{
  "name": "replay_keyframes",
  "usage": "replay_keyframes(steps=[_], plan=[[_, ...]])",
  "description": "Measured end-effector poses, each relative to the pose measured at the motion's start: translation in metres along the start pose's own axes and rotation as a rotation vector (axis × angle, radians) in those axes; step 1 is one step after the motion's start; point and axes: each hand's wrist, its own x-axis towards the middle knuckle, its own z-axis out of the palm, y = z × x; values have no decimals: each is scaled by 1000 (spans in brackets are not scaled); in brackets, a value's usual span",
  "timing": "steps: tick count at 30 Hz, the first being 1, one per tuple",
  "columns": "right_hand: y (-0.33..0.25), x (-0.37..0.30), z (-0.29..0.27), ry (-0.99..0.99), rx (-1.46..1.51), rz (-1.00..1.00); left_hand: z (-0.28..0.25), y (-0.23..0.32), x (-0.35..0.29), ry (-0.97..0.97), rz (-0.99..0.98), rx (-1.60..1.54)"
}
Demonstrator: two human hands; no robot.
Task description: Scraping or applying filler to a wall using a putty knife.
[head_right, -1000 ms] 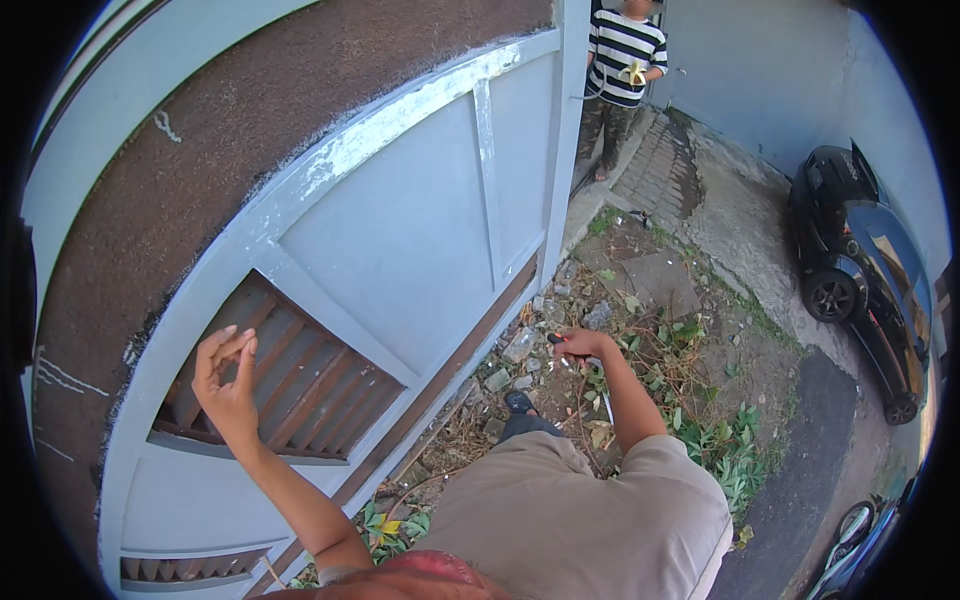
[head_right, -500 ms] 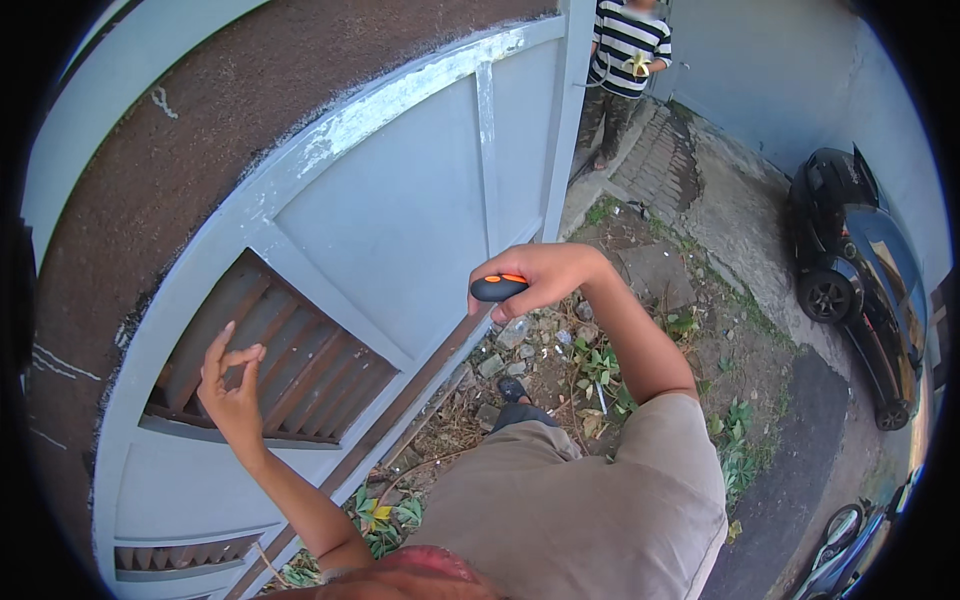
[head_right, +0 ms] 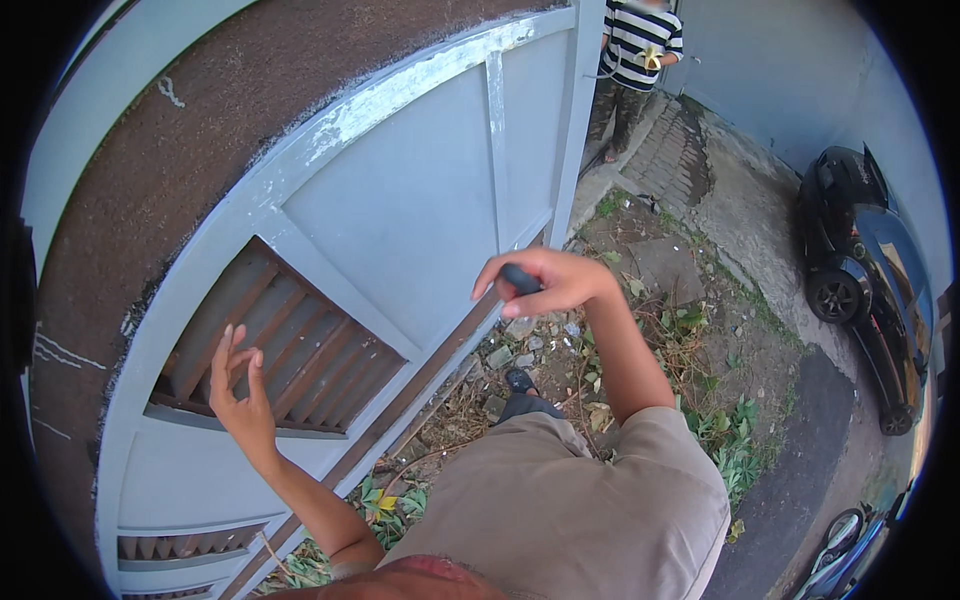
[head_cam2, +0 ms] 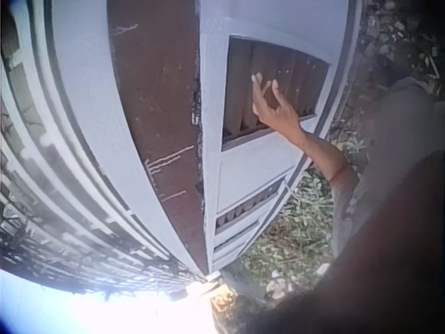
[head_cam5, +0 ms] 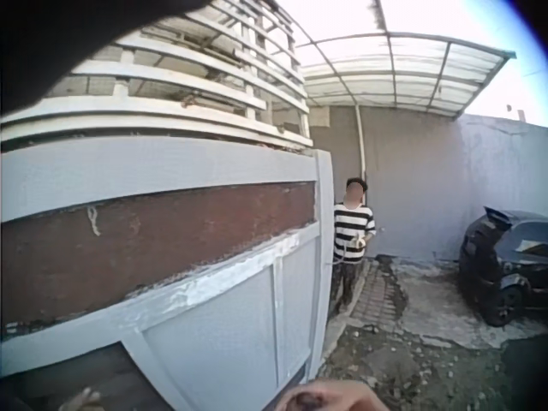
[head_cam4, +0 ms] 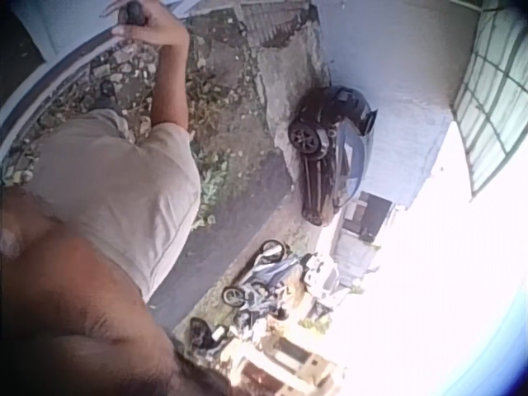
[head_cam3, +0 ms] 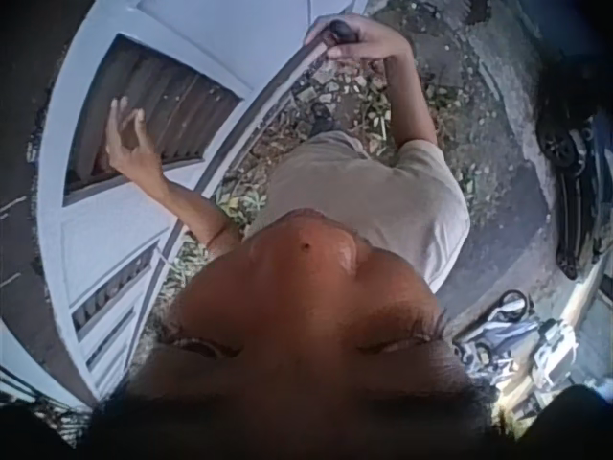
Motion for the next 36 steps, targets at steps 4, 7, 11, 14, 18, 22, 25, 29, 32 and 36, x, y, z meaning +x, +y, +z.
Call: replay_keyframes(steps=[4, 7, 11, 14, 18, 22, 25, 29, 32, 36], plan=[[-169, -46, 10, -203, 124, -1197, 0, -1, -3, -16, -50, -178], [-239, -62, 34, -240, -233, -1106, 1, -4, -7, 60, 9, -212], [-225, -57, -5, -278, -256, -998, -18, -35, -24, 99, 4, -297], [-199, -59, -20, -334, -221, -820, -7, -11, -11, 167, 109, -244], [-190, -76, -19, -253, -159, -811, -29, -72, -29, 163, 150, -224], [-179, -75, -24, -213, -139, -793, 5, -2, -9, 294, -18, -346], [-167, -83, -29, -150, -97, -784, -5, -35, -21, 297, -79, -193], [-135, -84, -31, -16, -69, -790, 17, 25, -1, 335, -60, -327], [-107, -93, -24, 202, -51, -725, 7, -27, -21, 192, -53, -39], [-67, -89, -20, 437, -81, -334, 6, -53, -36, 233, 102, -655]])
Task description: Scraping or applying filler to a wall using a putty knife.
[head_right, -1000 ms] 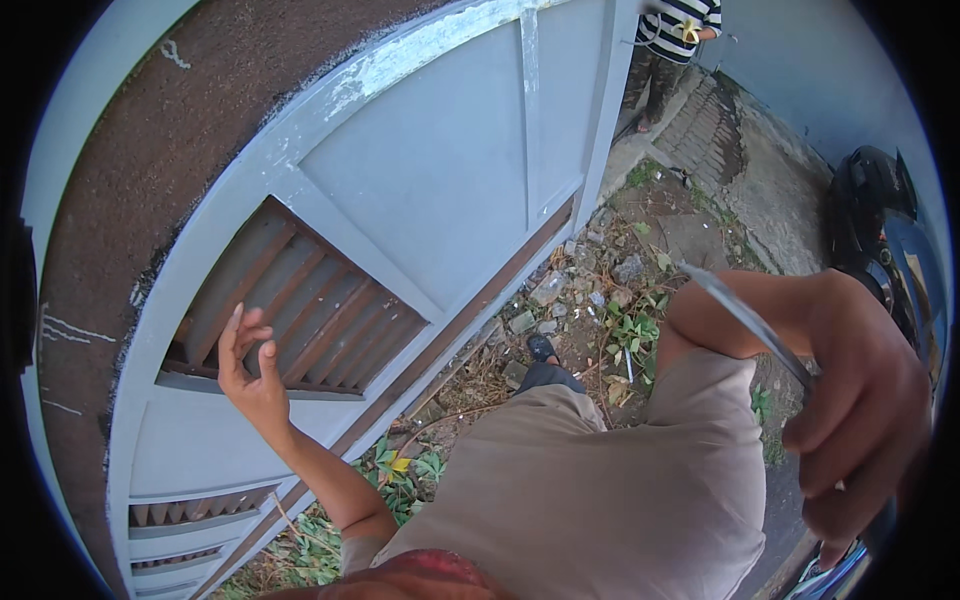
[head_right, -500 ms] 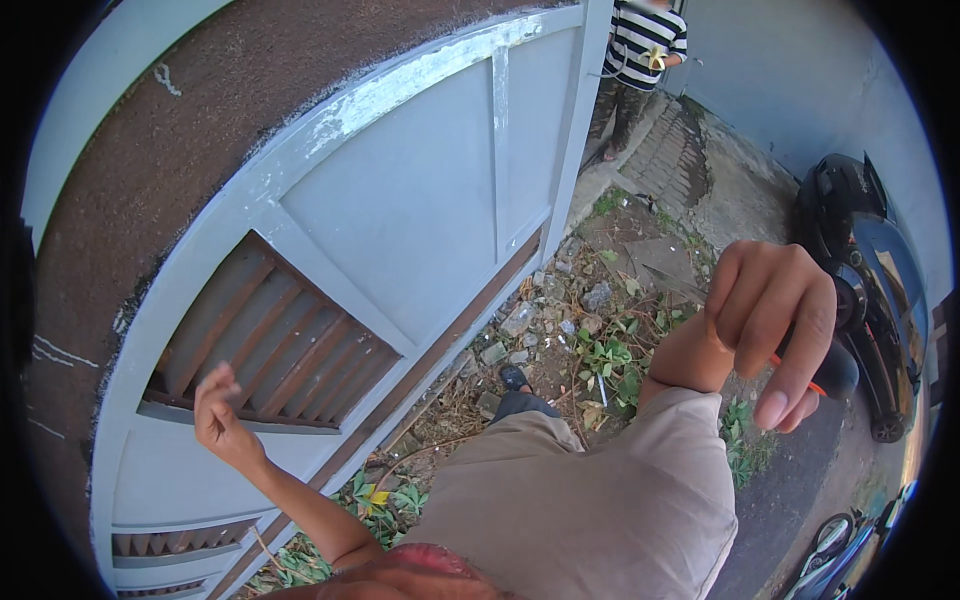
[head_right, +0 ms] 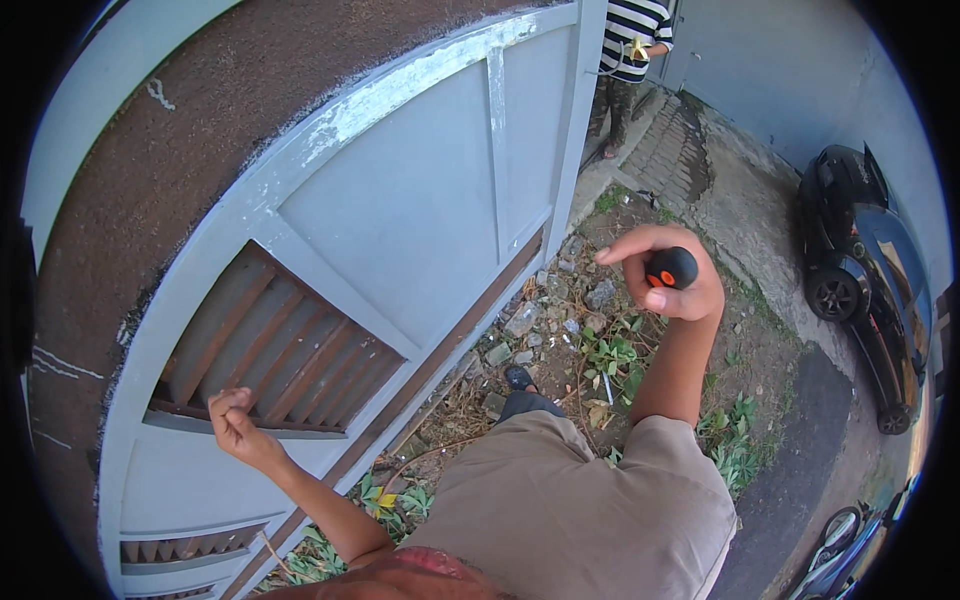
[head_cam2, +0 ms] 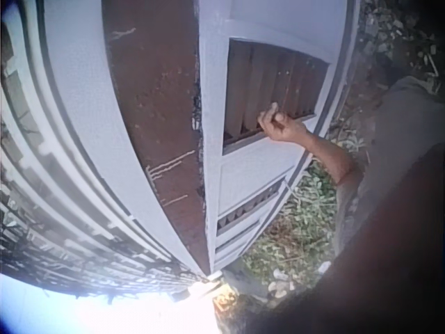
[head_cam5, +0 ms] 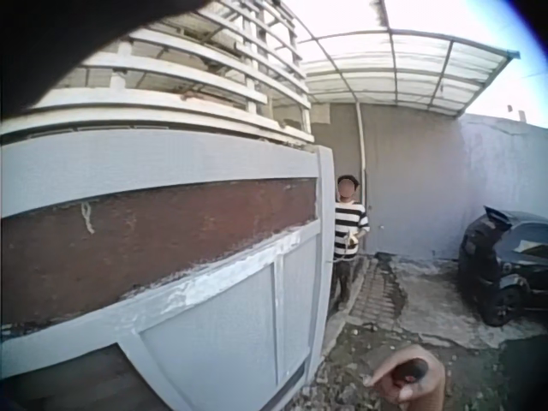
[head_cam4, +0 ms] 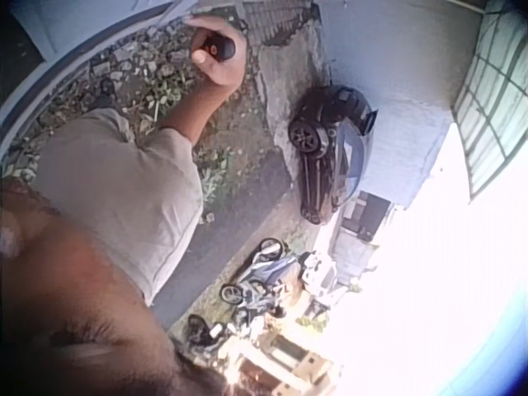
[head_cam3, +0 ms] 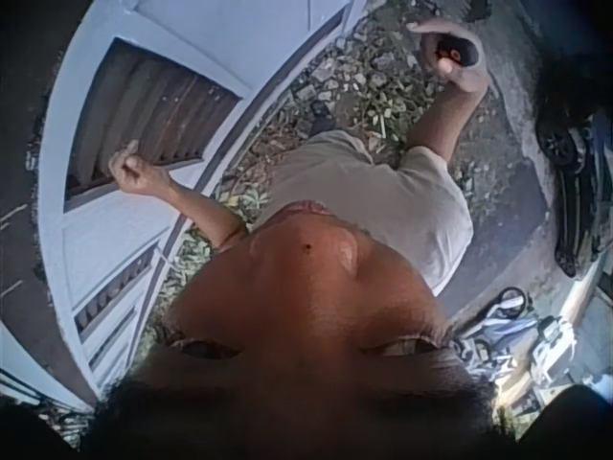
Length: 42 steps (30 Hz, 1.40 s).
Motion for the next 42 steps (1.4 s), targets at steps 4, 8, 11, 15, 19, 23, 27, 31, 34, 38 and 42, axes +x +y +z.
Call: replay_keyframes(steps=[4, 8, 11, 15, 19, 23, 27, 31, 34, 38, 42], plan=[[39, 10, 13, 55, -134, 296, 22, 15, -8, 257, -153, 434], [149, 5, 55, 471, -78, 522, 19, 13, -19, 174, -75, 267], [229, 0, 106, 553, 17, 496, 26, 21, -31, 220, -174, 430], [205, 77, 171, 377, 148, 368, -10, 10, -76, 151, -380, 228], [129, 189, 190, 474, 355, -77, 2, 16, -91, 100, -361, 570], [21, 257, 192, 452, 506, -596, -13, 24, -138, 82, -513, 579], [-19, 266, 187, 415, 525, -736, -32, 30, -191, 150, -682, 596], [48, 303, 254, 559, 460, -711, -38, 34, -211, 205, -698, 664], [41, 291, 266, 508, 508, -727, -55, 30, -218, 294, -705, 670], [36, 291, 268, 553, 429, -788, -65, 34, -207, 287, -743, 695], [46, 287, 275, 513, 370, -814, -75, 31, -198, 323, -703, 662]])
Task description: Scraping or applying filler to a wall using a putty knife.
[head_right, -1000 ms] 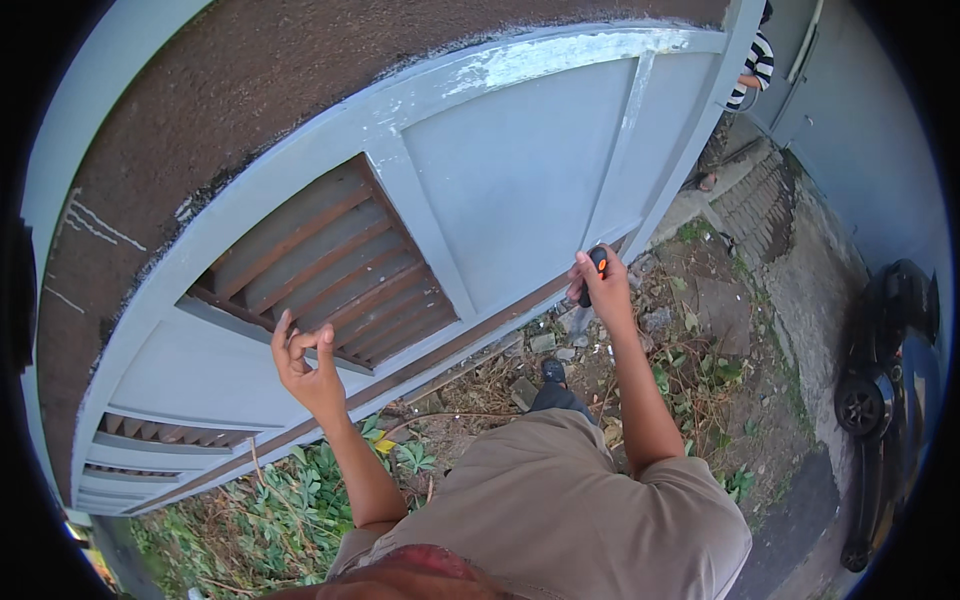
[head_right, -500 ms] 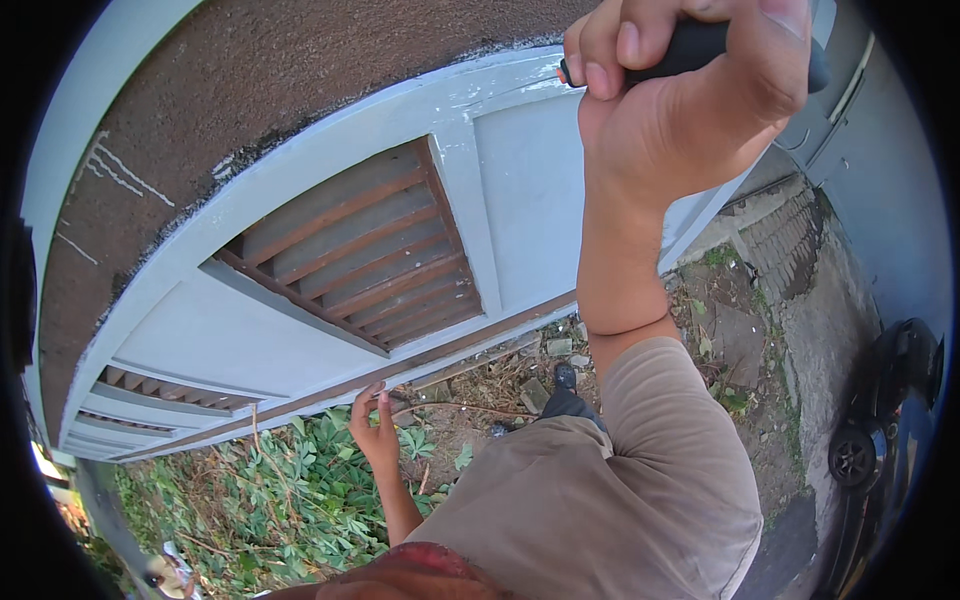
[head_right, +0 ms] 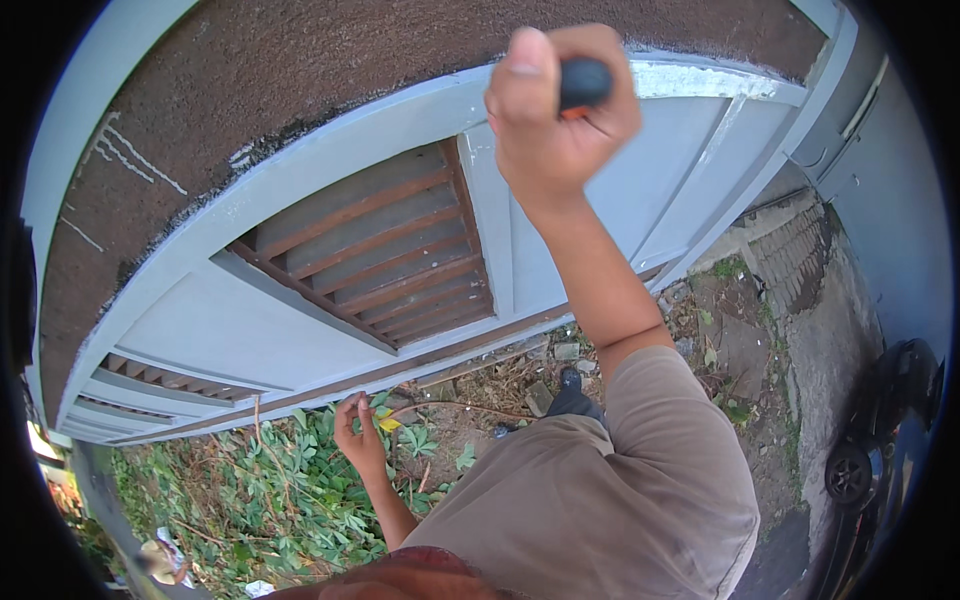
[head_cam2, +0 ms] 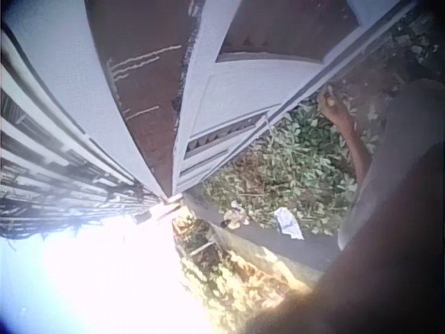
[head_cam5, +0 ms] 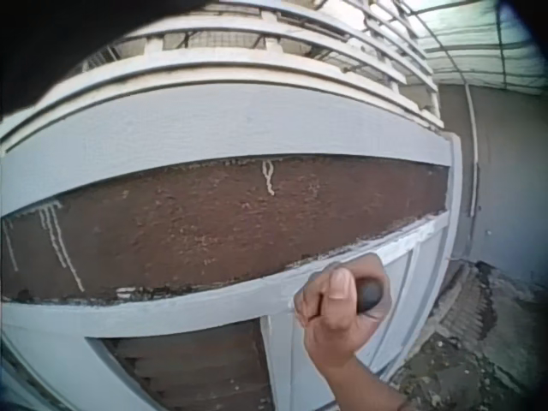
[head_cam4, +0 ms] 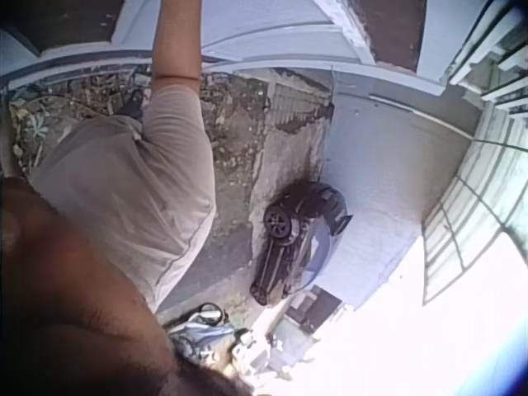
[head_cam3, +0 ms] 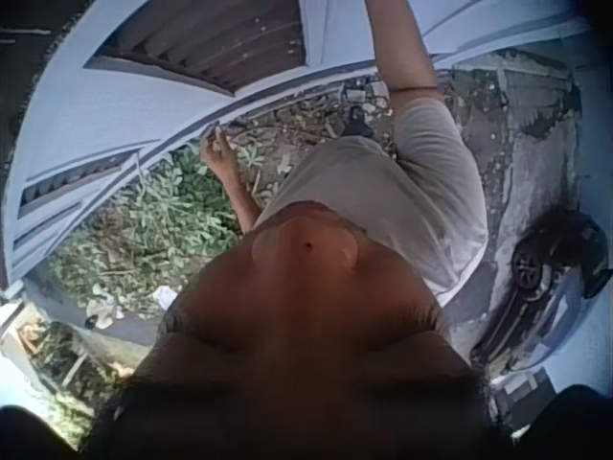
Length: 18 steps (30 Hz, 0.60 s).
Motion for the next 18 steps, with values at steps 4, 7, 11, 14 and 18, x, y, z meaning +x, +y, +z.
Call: replay_keyframes(steps=[4, 7, 11, 14, 18], plan=[[2, 4, -20, -5, 72, 6, 9, 11, 5, -6, 45, -44], [33, -10, -11, -94, -404, -24, 3, 13, 3, -24, 11, 4], [-23, 9, -15, 57, 442, 127, 11, 6, 1, -32, 36, -56], [0, 11, 0, 135, 60, -40, 6, 6, -4, -45, 39, -41], [-40, 15, -13, 55, 206, -20, 8, 8, -4, -31, 56, 8]])
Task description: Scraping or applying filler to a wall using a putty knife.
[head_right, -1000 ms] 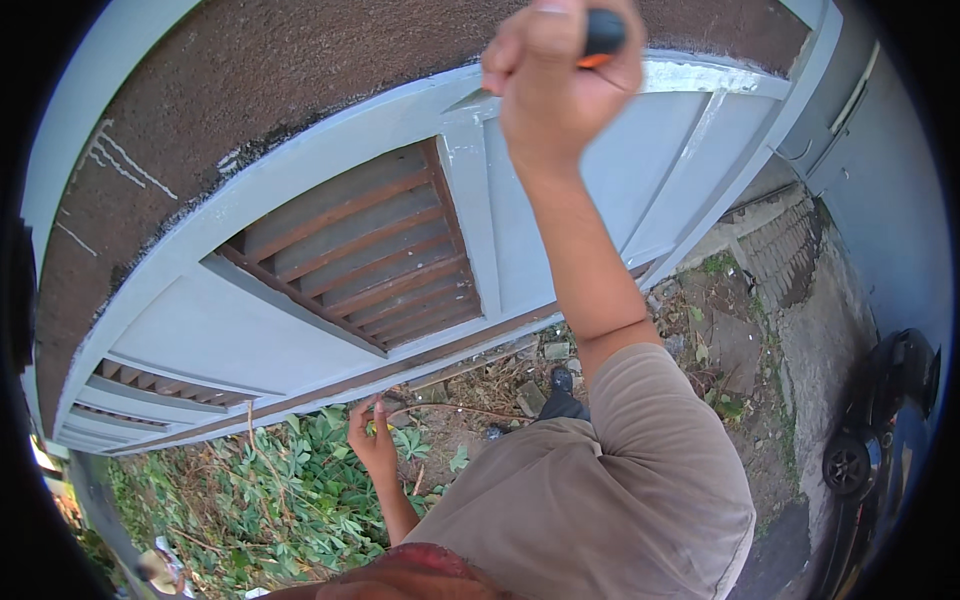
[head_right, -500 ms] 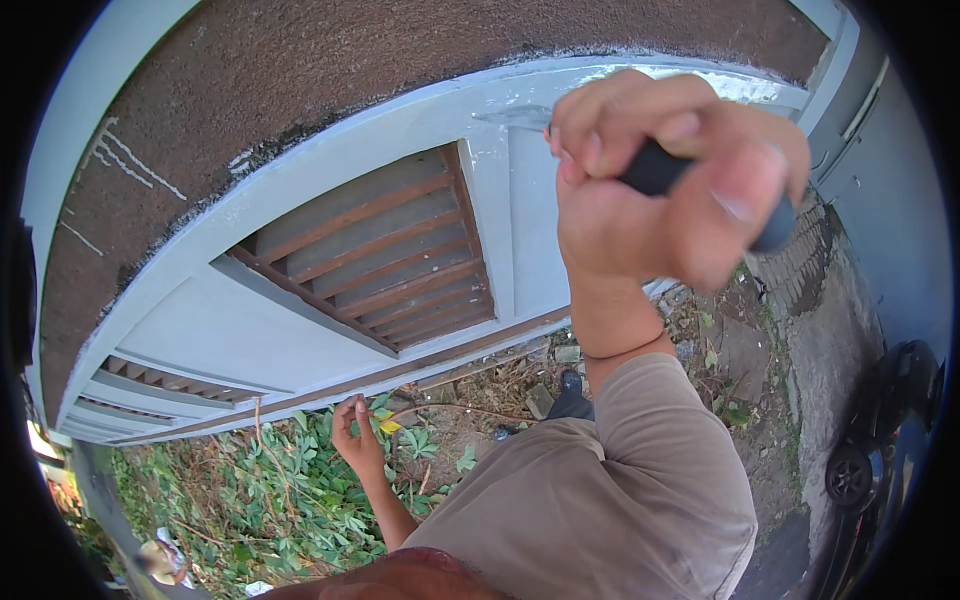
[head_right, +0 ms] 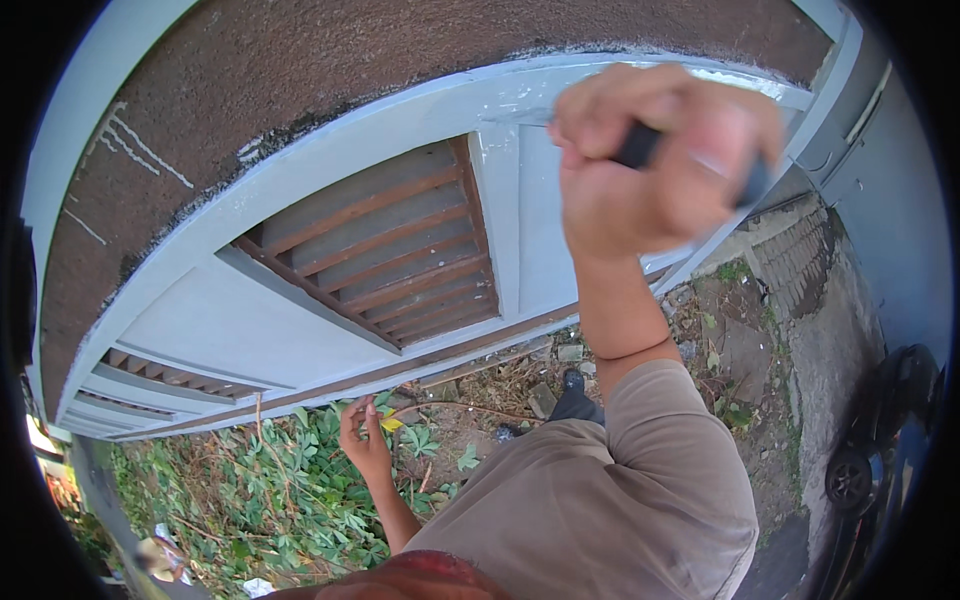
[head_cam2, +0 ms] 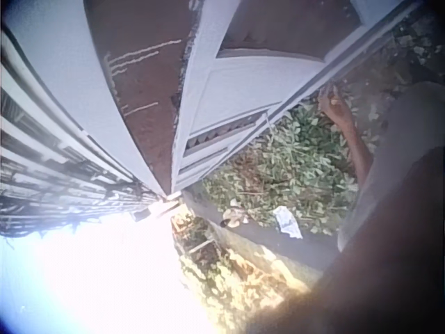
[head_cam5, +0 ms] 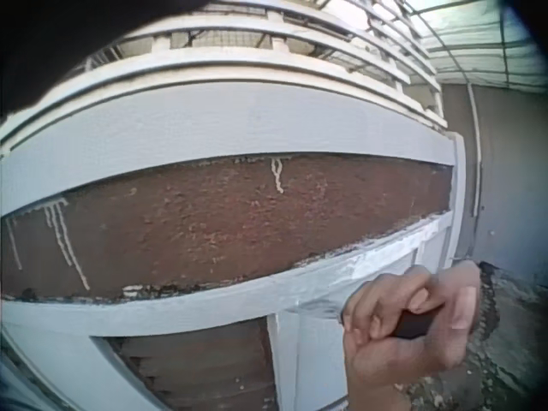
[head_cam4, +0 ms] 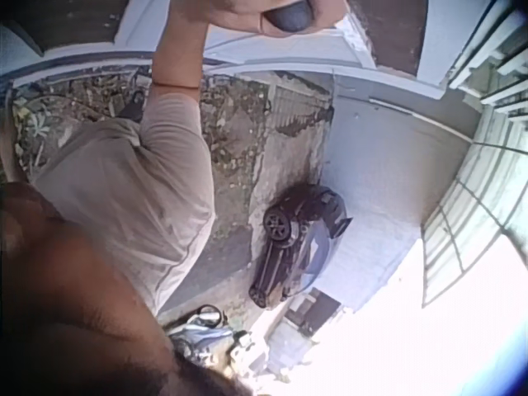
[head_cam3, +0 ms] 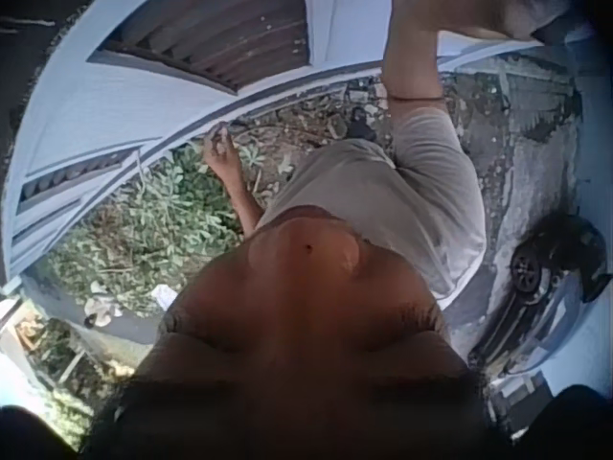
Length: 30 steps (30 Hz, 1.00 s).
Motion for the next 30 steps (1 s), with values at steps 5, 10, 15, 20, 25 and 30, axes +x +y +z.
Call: replay_keyframes(steps=[5, 10, 15, 20, 25, 30], plan=[[80, -22, -10, -44, -370, 34, -17, 2, -14, 17, -29, 42], [16, -3, 9, 13, -202, -42, -29, 4, -27, 41, -29, 53], [39, -17, 7, 14, -70, 11, -31, -8, -30, 70, -115, -14], [53, -15, 8, 64, -407, 21, -29, -4, -34, 110, -133, -26], [42, -10, 10, -25, -154, -18, -22, -4, -26, 74, -126, 1], [33, -10, -27, -205, -252, -21, -18, -4, -16, 79, -130, -38]])
